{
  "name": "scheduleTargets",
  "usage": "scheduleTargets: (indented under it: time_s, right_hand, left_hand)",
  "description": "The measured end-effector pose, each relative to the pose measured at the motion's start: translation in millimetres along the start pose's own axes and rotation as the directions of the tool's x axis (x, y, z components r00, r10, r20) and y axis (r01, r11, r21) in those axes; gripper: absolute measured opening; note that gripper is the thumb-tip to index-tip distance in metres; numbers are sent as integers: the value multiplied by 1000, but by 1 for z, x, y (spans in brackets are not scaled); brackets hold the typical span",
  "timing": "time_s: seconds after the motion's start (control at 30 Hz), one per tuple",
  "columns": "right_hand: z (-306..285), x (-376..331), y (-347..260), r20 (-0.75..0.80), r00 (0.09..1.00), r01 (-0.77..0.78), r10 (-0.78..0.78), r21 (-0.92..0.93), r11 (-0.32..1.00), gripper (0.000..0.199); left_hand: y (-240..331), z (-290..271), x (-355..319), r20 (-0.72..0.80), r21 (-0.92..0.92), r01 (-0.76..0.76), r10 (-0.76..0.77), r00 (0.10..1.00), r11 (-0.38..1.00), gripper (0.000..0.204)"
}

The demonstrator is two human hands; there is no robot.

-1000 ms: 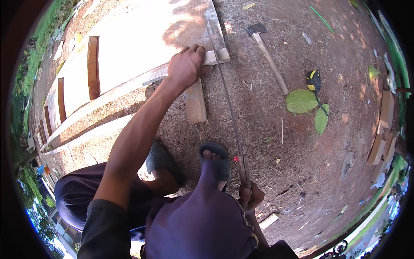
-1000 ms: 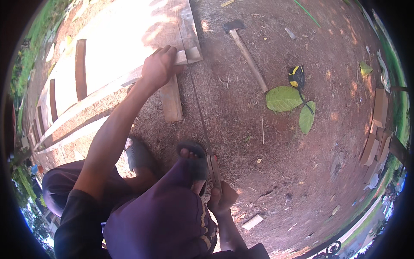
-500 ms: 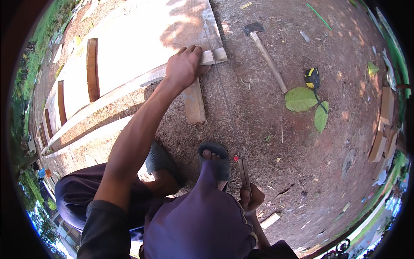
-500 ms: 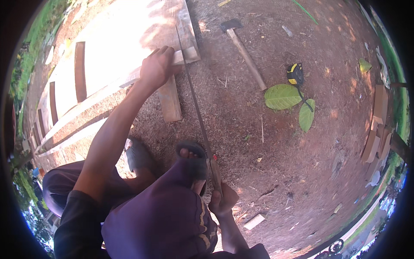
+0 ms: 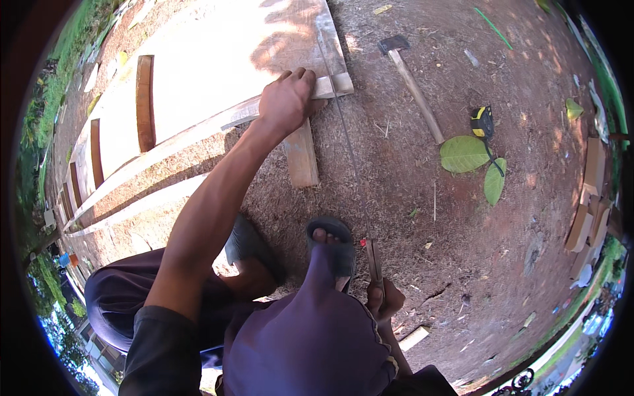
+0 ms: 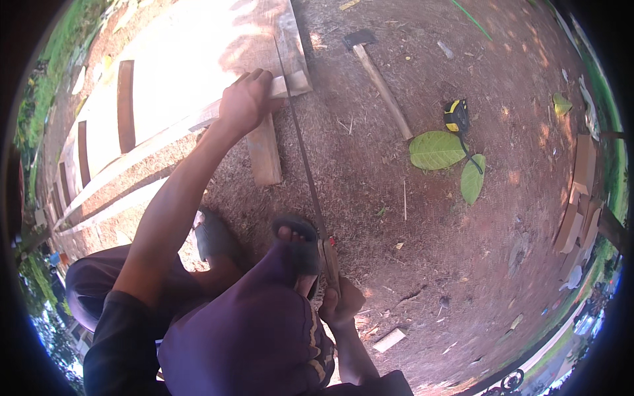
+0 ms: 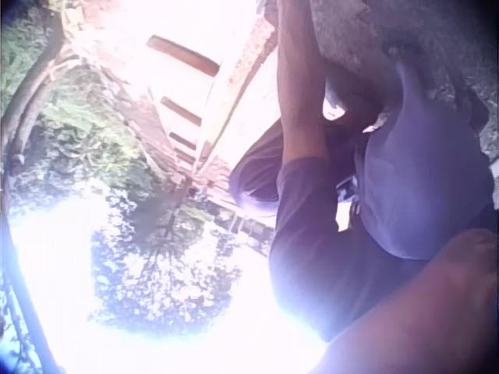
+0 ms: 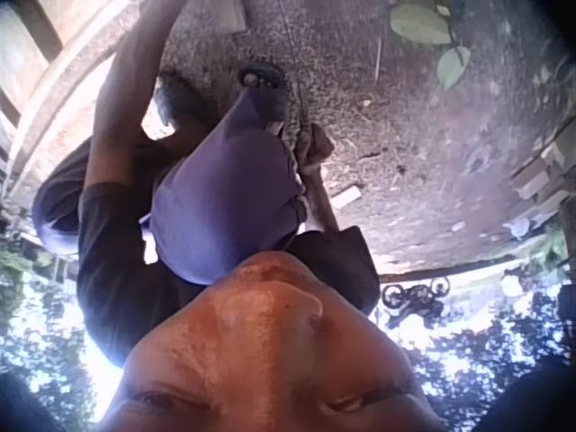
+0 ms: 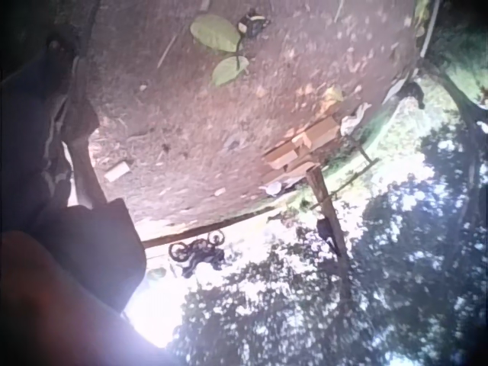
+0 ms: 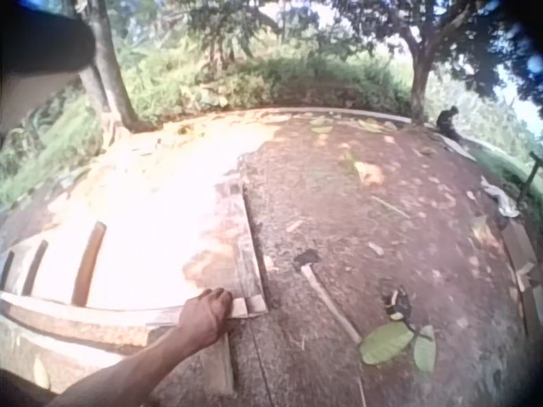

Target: The person measures a wooden frame with a tape measure, then uses a hammer to drive nails into the frame. They repeatedly measure and hammer different sections of the frame while working on the ground.

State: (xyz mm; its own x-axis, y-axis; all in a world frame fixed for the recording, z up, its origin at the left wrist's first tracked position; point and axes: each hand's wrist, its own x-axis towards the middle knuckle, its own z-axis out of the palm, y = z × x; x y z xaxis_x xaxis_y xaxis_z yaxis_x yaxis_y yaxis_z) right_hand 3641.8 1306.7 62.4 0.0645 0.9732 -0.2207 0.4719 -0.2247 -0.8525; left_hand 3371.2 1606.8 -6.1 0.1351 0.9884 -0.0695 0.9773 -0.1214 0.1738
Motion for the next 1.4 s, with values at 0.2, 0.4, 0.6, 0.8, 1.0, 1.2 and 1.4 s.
scheduleTargets:
  time_s: [0.2, 0.4, 0.6, 0.8, 1.0, 1.2, 1.4]
  right_hand:
    - [77, 122, -20, -107, 993, -23, 51, 243, 970, 28]
    - [59, 89, 0, -89, 996, 22, -10, 138, 990, 37]
    - [14, 12, 0, -35, 999, 39, -37, 59, 998, 54]
    - [95, 164, -16, -217, 965, 196, -144, 236, 952, 32]
    - [14, 7, 18, -35, 999, 33, -31, 62, 998, 56]
    - [62, 93, -4, -119, 992, 47, -27, 164, 985, 34]
    - [77, 124, -13, -109, 994, -2, 30, 247, 969, 28]
  left_hand:
    - [3, 10, 4, -64, 8, -25, 25, 998, 1000, 38]
    - [0, 2, 3, 55, -2, 1, -1, 998, 1000, 38]
    - [-3, 8, -3, -18, 13, -4, 4, 1000, 1000, 39]
    - [10, -4, 10, 66, -10, -11, 12, 998, 1000, 46]
    - [1, -6, 1, 139, -17, 54, -51, 989, 998, 48]
    - [6, 4, 2, -24, -32, -10, 10, 1000, 999, 39]
    - [9, -9, 4, 170, -27, 27, -22, 985, 999, 44]
